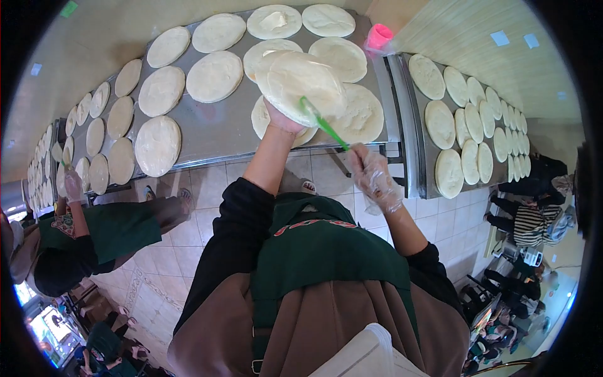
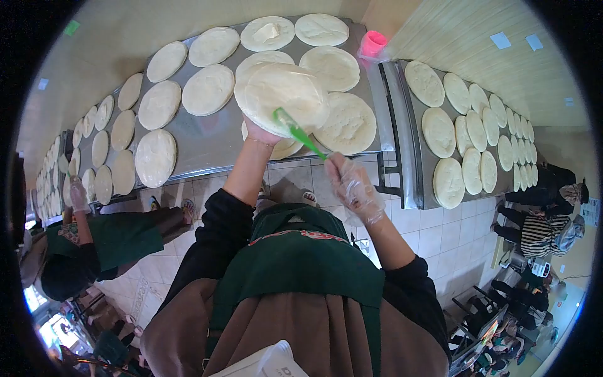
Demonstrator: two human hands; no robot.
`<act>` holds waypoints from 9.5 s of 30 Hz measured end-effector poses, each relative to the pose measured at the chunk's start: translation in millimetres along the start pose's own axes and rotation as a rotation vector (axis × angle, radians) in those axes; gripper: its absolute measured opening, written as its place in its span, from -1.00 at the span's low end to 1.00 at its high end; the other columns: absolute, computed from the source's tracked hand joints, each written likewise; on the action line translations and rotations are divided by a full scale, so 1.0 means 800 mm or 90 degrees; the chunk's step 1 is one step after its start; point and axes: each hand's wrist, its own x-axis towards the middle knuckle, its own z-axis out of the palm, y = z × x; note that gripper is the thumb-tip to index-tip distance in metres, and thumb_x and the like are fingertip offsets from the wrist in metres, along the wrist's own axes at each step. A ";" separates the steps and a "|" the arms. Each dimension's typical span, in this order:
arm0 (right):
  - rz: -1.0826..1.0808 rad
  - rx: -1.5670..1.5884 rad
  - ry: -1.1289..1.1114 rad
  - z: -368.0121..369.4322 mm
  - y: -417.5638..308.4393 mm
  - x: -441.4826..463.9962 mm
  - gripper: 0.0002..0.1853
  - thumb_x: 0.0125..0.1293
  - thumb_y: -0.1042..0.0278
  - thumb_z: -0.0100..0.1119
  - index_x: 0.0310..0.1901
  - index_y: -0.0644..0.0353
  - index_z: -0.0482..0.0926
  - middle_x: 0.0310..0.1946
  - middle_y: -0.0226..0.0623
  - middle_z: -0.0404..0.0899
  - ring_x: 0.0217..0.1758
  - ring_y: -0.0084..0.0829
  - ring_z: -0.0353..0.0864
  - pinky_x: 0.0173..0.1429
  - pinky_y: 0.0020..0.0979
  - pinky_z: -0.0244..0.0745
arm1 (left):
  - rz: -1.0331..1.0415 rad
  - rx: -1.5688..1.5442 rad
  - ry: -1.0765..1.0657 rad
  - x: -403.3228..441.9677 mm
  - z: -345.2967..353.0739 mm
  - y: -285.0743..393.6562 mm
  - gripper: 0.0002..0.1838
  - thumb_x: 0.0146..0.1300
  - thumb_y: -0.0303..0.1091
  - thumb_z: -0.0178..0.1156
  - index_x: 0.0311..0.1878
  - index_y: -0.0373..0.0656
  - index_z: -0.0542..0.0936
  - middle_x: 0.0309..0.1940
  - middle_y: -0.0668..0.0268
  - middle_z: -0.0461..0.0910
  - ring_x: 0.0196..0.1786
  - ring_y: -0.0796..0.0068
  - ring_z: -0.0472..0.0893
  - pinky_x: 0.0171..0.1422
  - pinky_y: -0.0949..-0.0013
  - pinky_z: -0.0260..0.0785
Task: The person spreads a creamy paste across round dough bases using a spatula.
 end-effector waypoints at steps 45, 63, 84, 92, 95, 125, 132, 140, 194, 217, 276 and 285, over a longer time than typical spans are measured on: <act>0.104 0.198 0.192 -0.011 0.022 -0.010 -0.91 0.36 0.43 0.02 -0.23 0.21 0.51 -0.61 -0.34 0.39 -0.56 -0.57 0.33 -0.43 -0.46 0.32 | 0.049 0.009 -0.172 -0.018 -0.033 0.043 -0.32 0.31 0.19 -0.13 0.37 -0.02 0.22 0.34 0.19 0.27 0.35 0.10 0.28 0.37 -0.08 0.20; 0.089 0.361 -0.090 0.008 0.063 -0.043 -0.91 0.33 0.46 0.01 -0.28 0.25 0.51 -0.61 -0.43 0.35 -0.57 -0.62 0.28 -0.47 -0.49 0.25 | 0.077 0.154 -0.019 -0.062 -0.047 0.055 -0.36 0.34 0.12 -0.09 0.37 -0.03 0.22 0.32 0.18 0.29 0.31 0.16 0.34 0.35 0.01 0.25; 0.032 0.248 -0.216 0.032 -0.028 0.114 -0.83 0.37 0.36 -0.04 -0.25 0.26 0.50 -0.53 -0.27 0.52 -0.47 -0.46 0.50 -0.34 -0.40 0.40 | -0.017 0.033 0.045 -0.134 -0.069 0.063 -0.35 0.33 0.09 -0.05 0.37 -0.09 0.22 0.29 0.17 0.33 0.27 0.22 0.40 0.34 0.09 0.28; 0.234 0.506 -0.228 0.014 -0.071 0.135 -0.75 0.47 0.21 -0.16 -0.21 0.16 0.48 -0.64 -0.57 0.27 -0.67 -0.73 0.22 -0.61 -0.65 0.14 | 0.178 0.135 0.123 -0.176 -0.118 0.117 -0.37 0.35 0.09 -0.08 0.37 -0.07 0.22 0.28 0.16 0.33 0.27 0.18 0.39 0.34 0.02 0.28; 0.265 0.497 -0.241 0.015 -0.069 0.138 -0.73 0.48 0.17 -0.18 -0.20 0.16 0.47 -0.64 -0.56 0.25 -0.69 -0.72 0.21 -0.64 -0.64 0.13 | 0.242 0.105 0.152 -0.181 -0.147 0.133 -0.38 0.35 0.09 -0.12 0.37 -0.07 0.22 0.29 0.15 0.33 0.28 0.16 0.38 0.34 0.00 0.27; 0.335 0.547 -0.118 -0.008 -0.015 0.092 -0.71 0.46 0.09 -0.12 -0.23 0.13 0.45 -0.68 -0.57 0.24 -0.78 -0.72 0.11 -0.72 -0.61 0.00 | 0.405 0.159 0.780 -0.215 -0.199 0.146 -0.43 0.28 0.14 -0.17 0.07 -0.17 0.38 0.08 0.12 0.36 0.07 0.17 0.35 0.18 -0.11 0.14; 0.407 0.542 -0.046 -0.016 0.014 0.064 -0.74 0.46 0.14 -0.13 -0.22 0.15 0.44 -0.68 -0.55 0.24 -0.80 -0.70 0.12 -0.74 -0.59 0.01 | -0.041 0.059 0.558 -0.147 -0.153 -0.004 -0.28 0.34 0.16 -0.24 0.31 -0.28 0.08 0.16 -0.10 0.21 0.34 -0.08 0.14 0.34 -0.31 0.00; 0.395 0.521 -0.019 -0.023 0.040 0.025 -0.75 0.47 0.17 -0.16 -0.22 0.16 0.43 -0.68 -0.55 0.24 -0.79 -0.72 0.14 -0.74 -0.62 0.05 | 0.036 -0.022 0.533 -0.111 -0.132 -0.020 -0.23 0.35 0.22 -0.32 0.35 -0.28 0.05 0.30 -0.16 0.08 0.37 -0.09 0.11 0.41 -0.22 -0.08; 0.012 -0.051 0.055 -0.015 0.068 0.042 -0.92 0.31 0.47 -0.02 -0.19 0.22 0.41 -0.45 0.07 0.50 -0.35 0.13 0.52 -0.30 -0.04 0.39 | 0.061 -0.104 -0.064 -0.011 -0.028 -0.016 -0.35 0.32 0.17 -0.21 0.34 -0.03 0.27 0.28 0.19 0.34 0.30 0.10 0.34 0.37 -0.04 0.18; 0.032 -0.115 0.016 0.007 0.042 -0.002 -0.86 0.33 0.37 -0.03 -0.15 0.22 0.41 -0.38 0.07 0.53 -0.27 0.12 0.53 -0.26 -0.01 0.44 | 0.086 -0.204 -0.090 -0.010 -0.022 -0.018 -0.30 0.26 0.28 -0.18 0.33 0.04 0.29 0.30 0.24 0.32 0.33 0.09 0.30 0.41 -0.13 0.08; -0.192 -0.074 0.054 0.025 -0.008 0.021 -0.90 0.36 0.38 -0.07 -0.27 0.19 0.39 -0.52 -0.01 0.47 -0.48 0.04 0.50 -0.38 -0.09 0.43 | 0.013 -0.036 -0.079 -0.032 -0.032 -0.033 -0.29 0.30 0.25 -0.23 0.35 -0.04 0.25 0.28 0.14 0.35 0.27 0.05 0.39 0.33 -0.11 0.21; -0.014 -0.081 0.108 -0.009 -0.012 0.049 -0.88 0.36 0.37 -0.08 -0.30 0.19 0.40 -0.52 0.01 0.46 -0.45 0.03 0.50 -0.37 -0.10 0.44 | 0.075 -0.034 -0.035 -0.036 -0.016 -0.026 -0.30 0.30 0.21 -0.21 0.35 -0.08 0.24 0.27 0.14 0.35 0.24 0.09 0.42 0.31 -0.05 0.27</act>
